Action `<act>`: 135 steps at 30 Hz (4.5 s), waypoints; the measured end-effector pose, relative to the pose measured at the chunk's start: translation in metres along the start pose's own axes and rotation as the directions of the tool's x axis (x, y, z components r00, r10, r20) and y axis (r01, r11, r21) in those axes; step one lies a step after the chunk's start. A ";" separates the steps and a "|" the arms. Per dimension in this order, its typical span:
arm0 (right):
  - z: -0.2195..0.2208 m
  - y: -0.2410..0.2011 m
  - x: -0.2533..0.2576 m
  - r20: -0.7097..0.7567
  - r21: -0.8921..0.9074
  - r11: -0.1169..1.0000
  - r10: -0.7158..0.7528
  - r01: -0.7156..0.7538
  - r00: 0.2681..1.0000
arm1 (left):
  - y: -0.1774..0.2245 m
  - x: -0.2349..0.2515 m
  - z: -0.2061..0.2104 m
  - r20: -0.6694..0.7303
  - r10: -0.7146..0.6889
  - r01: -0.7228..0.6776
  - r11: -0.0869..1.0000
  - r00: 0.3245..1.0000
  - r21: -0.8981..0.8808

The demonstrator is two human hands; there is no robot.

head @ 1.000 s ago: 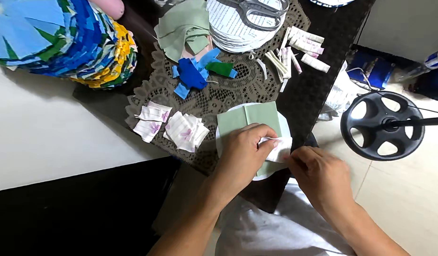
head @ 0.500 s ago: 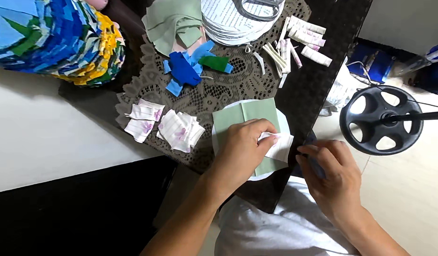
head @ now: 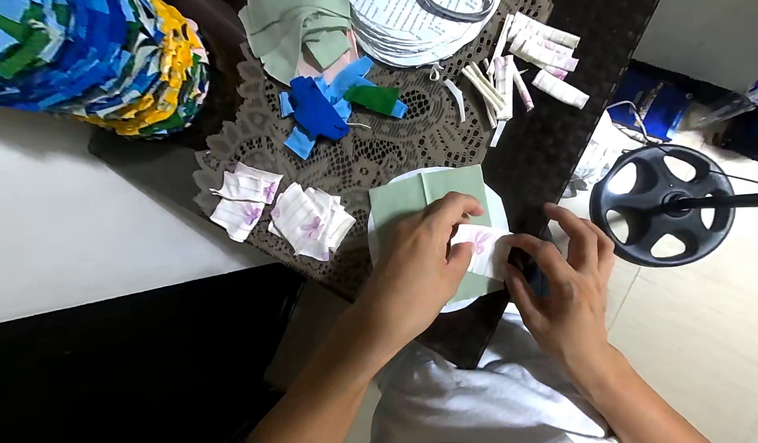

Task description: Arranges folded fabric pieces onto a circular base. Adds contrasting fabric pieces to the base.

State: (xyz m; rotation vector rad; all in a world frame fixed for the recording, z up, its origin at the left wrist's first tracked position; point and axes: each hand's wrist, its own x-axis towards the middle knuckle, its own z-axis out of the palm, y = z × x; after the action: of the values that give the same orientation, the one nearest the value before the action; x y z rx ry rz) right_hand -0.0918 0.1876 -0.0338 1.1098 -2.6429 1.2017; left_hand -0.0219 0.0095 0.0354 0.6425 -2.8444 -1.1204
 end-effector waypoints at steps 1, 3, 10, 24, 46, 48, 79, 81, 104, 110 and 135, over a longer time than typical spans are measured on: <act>0.000 0.000 0.000 0.000 0.005 1.000 0.000 0.000 1.000 | 0.000 -0.002 -0.001 -0.007 0.012 -0.012 1.000 1.000 0.009; 0.001 0.000 -0.001 0.000 0.005 1.000 0.003 -0.003 1.000 | -0.002 -0.007 -0.001 -0.027 0.056 -0.055 0.998 0.998 0.040; 0.000 0.000 -0.001 0.004 0.010 1.000 0.004 -0.004 1.000 | -0.004 -0.012 0.006 -0.091 0.106 -0.089 0.980 0.990 0.180; -0.003 0.001 0.000 0.040 0.087 0.995 0.037 -0.040 0.998 | -0.005 -0.012 0.003 -0.071 0.097 -0.083 0.981 0.993 0.173; -0.004 0.007 0.000 0.009 0.210 0.976 0.064 -0.064 0.998 | -0.014 -0.016 0.015 -0.140 0.280 -0.270 0.959 0.950 0.087; -0.005 0.007 0.000 0.006 0.212 0.975 0.062 -0.062 0.998 | -0.012 -0.019 0.016 -0.157 0.254 -0.239 0.965 0.954 0.106; -0.003 0.010 -0.011 -0.084 0.345 0.939 0.021 0.010 0.996 | 0.007 -0.035 0.048 -0.299 0.127 -0.137 0.991 0.946 -0.011; -0.002 0.009 -0.010 -0.077 0.333 0.943 0.020 0.007 0.997 | 0.007 -0.036 0.048 -0.317 0.108 -0.130 0.990 0.942 -0.047; 0.004 0.013 -0.010 -0.040 0.290 0.957 0.033 -0.020 0.999 | 0.005 -0.037 0.050 -0.332 -0.008 -0.030 0.993 0.943 -0.111; 0.004 0.012 -0.010 -0.040 0.294 0.956 0.032 -0.019 0.999 | 0.005 -0.034 0.045 -0.299 0.036 -0.052 0.998 0.954 -0.044; 0.005 0.001 0.001 0.027 0.171 0.985 -0.012 0.007 1.000 | 0.010 -0.039 0.048 -0.317 0.022 -0.037 0.998 0.948 -0.042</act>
State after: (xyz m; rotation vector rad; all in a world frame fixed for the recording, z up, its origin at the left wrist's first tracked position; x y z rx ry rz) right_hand -0.0915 0.1838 -0.0377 1.1693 -2.5920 1.4447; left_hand 0.0020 0.0615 0.0114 0.7023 -2.5397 -0.9759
